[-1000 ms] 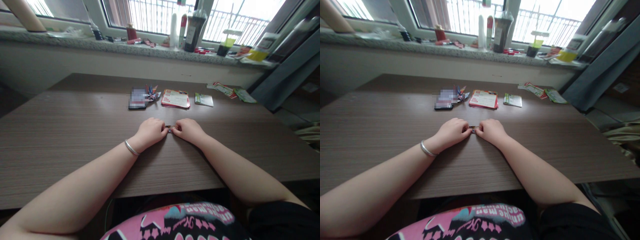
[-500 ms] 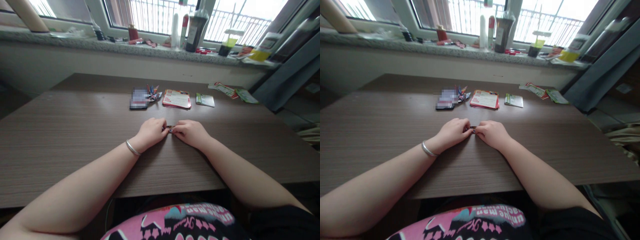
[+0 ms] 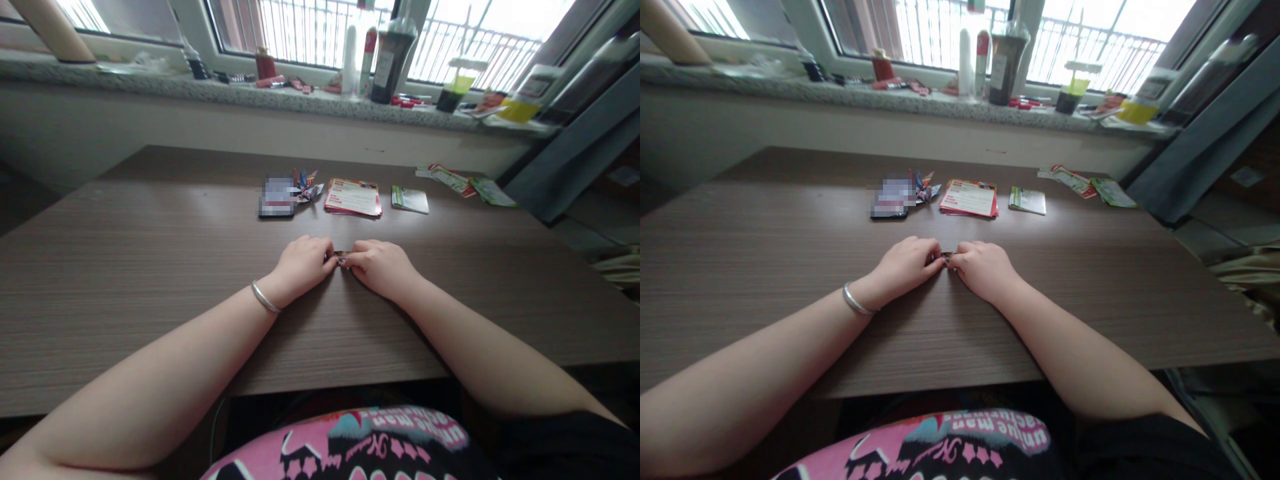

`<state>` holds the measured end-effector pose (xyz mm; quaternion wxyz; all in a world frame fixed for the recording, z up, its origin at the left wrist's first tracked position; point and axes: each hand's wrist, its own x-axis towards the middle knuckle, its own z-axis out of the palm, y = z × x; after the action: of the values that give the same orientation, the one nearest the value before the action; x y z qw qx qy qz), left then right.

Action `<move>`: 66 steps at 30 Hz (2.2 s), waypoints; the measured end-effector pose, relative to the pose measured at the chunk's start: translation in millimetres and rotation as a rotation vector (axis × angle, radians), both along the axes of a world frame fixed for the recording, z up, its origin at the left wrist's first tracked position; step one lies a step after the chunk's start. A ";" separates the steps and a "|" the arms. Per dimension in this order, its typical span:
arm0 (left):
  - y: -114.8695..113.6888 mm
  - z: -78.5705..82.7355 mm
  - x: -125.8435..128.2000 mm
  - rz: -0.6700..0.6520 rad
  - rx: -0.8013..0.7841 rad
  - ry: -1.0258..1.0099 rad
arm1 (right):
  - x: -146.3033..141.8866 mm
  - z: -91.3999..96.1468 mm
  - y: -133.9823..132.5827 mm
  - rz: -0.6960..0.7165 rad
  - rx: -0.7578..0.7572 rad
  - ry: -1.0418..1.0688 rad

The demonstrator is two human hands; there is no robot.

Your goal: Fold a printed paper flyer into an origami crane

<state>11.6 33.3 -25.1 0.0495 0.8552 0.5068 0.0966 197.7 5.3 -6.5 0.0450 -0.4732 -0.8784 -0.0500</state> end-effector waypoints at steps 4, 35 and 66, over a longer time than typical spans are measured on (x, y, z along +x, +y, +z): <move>-1.6 0.9 -0.4 -0.003 -0.003 -0.001 | -0.1 2.8 -0.3 -0.034 -0.018 -0.011; 4.4 5.5 -20.7 -0.157 -0.073 -0.101 | 14.5 4.0 3.9 -0.088 -0.135 0.079; -11.1 9.9 -12.9 -0.172 0.070 -0.055 | 14.6 -7.8 11.4 0.091 -0.101 0.284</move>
<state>-1.3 22.2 -15.2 0.0416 0.8939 0.4261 0.1333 212.3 16.7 -14.3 0.1473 -0.4369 -0.8851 0.0638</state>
